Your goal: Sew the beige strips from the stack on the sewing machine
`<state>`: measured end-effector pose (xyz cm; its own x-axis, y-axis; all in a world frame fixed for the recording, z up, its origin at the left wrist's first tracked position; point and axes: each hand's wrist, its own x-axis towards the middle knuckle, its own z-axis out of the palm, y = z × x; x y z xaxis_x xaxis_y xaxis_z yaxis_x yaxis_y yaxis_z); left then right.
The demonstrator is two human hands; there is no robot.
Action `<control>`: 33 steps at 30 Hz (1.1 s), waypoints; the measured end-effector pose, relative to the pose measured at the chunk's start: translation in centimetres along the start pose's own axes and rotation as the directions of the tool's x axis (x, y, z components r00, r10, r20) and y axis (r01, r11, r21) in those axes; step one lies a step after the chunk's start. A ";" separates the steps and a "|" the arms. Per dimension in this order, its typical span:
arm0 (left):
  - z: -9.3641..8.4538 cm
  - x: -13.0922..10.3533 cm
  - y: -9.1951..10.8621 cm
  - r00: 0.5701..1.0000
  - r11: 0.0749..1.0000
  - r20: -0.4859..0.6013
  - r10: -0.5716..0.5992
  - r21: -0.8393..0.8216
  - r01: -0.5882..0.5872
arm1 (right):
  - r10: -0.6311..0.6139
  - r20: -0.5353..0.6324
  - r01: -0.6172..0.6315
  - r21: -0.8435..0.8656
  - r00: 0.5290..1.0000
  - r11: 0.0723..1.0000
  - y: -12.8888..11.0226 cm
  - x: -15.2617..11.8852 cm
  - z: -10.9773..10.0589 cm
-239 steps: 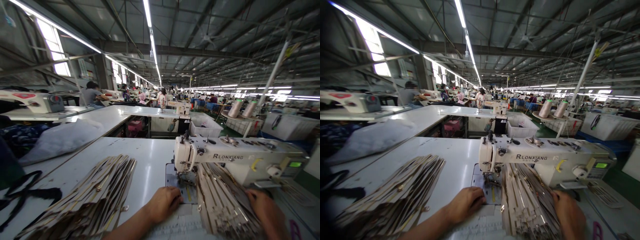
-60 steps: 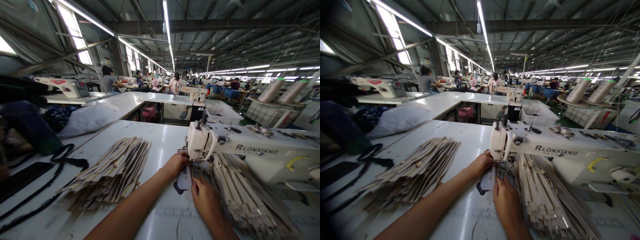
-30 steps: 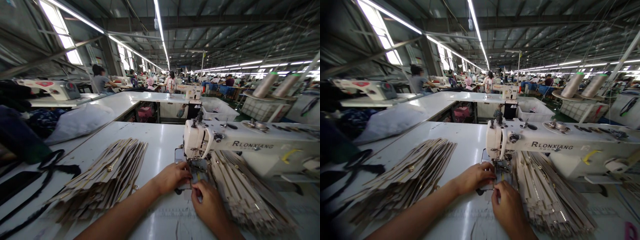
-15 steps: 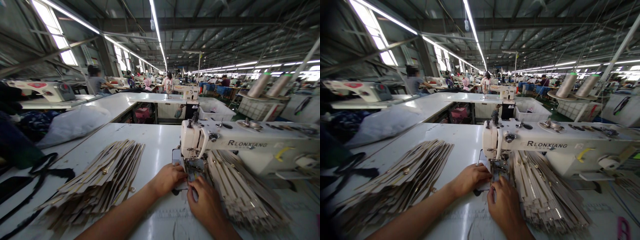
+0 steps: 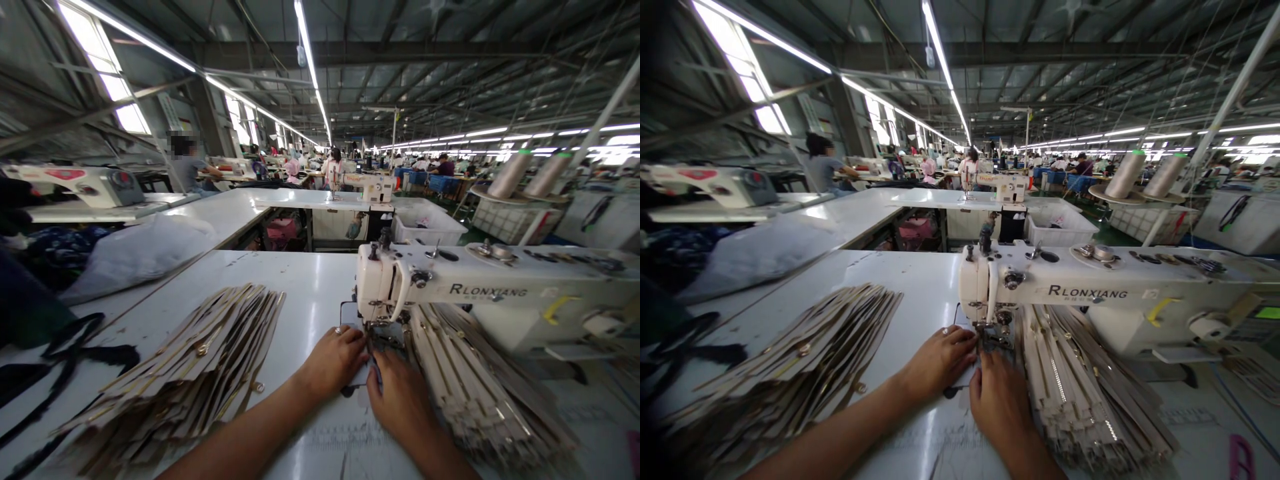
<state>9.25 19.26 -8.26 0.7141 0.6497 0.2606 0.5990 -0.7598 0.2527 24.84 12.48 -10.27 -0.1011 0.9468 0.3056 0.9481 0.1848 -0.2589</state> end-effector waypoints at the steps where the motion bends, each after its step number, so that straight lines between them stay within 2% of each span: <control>1: 0.1 -0.1 -0.1 1.000 1.000 -0.007 -0.010 -0.011 0.010 | -0.006 0.009 0.006 -0.009 1.000 1.000 0.0 0.1 0.0; 8: 0.6 -0.4 -0.9 0.999 0.999 -0.047 -0.019 -0.051 0.017 | -0.024 -0.007 0.024 -0.042 1.000 0.999 0.1 0.1 0.3; 17: -0.4 -0.4 -0.8 0.998 0.996 -0.001 -0.064 -0.064 0.064 | -0.053 -0.090 0.052 -0.007 0.995 0.999 0.4 -0.4 1.1; 24: -0.5 -0.8 -0.7 0.991 0.991 0.087 -0.101 -0.080 0.108 | -0.179 -0.260 0.192 0.026 0.949 0.981 2.1 -0.5 3.8; 33: -0.6 -1.1 -0.6 0.982 0.985 0.127 -0.139 -0.087 0.151 | -0.273 -0.312 0.265 -0.067 0.910 0.962 2.9 -0.6 4.7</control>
<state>7.83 19.03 -8.15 0.6638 0.7409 0.1021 0.6663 -0.6479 0.3691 26.24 13.74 -15.55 -0.2566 0.7291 0.6345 0.9053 0.4112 -0.1063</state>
